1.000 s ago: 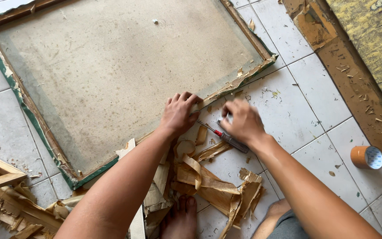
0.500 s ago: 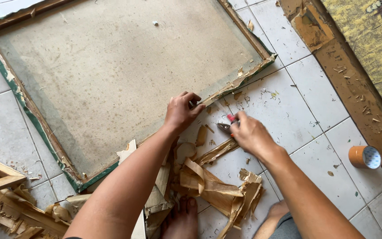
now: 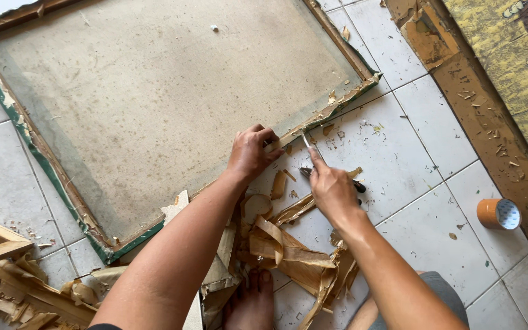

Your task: The person uses a screwdriver and pliers to scrape and peel off old masking tape from the edges of a wooden frame lying on the floor. The person works along the frame's perimeter, removing strips of tape and debris.

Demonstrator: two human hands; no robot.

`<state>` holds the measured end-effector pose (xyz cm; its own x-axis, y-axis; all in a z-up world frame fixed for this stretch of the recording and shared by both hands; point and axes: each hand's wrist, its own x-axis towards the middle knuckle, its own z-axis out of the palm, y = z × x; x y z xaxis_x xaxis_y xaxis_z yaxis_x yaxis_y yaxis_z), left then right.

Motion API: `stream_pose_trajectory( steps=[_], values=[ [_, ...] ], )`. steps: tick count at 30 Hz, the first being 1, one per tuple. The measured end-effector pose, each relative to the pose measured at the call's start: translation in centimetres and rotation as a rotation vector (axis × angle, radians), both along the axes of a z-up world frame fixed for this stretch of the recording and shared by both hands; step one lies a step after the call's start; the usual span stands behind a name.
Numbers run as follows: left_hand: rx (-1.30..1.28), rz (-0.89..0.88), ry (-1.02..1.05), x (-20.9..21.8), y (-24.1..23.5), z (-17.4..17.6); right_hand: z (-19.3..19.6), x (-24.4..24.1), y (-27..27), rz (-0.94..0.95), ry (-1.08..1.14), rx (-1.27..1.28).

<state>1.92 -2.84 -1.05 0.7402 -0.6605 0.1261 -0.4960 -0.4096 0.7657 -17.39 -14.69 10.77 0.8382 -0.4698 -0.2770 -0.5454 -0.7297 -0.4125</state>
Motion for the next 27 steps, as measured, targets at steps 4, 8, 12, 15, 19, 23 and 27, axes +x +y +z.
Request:
stream_pose_trajectory(
  steps=[4, 8, 12, 15, 19, 23, 27],
  values=[
    [0.009, 0.005, -0.006, 0.3, 0.1, 0.2, -0.3, 0.1, -0.2, 0.050, 0.021, -0.006],
    [0.013, 0.000, -0.017, 0.1, 0.1, 0.5, -1.2, 0.0, -0.4, 0.056, -0.007, -0.016],
    [0.005, 0.005, -0.025, -0.2, -0.2, 0.0, -0.7, -0.3, -1.5, 0.081, 0.041, -0.081],
    [0.012, 0.008, -0.029, 0.1, -0.1, -0.1, -0.2, 0.0, 0.8, 0.005, 0.022, 0.014],
    [0.007, 0.006, -0.032, 0.1, 0.0, -0.5, -0.3, 0.0, 0.4, 0.046, 0.038, 0.010],
    [0.012, 0.010, -0.047, 0.1, -0.4, -0.6, -1.9, -0.1, 0.4, 0.029, -0.013, 0.011],
    [0.003, 0.013, -0.045, 0.0, -0.1, -0.4, -0.6, -0.1, -0.4, 0.003, -0.012, 0.003]
  ],
)
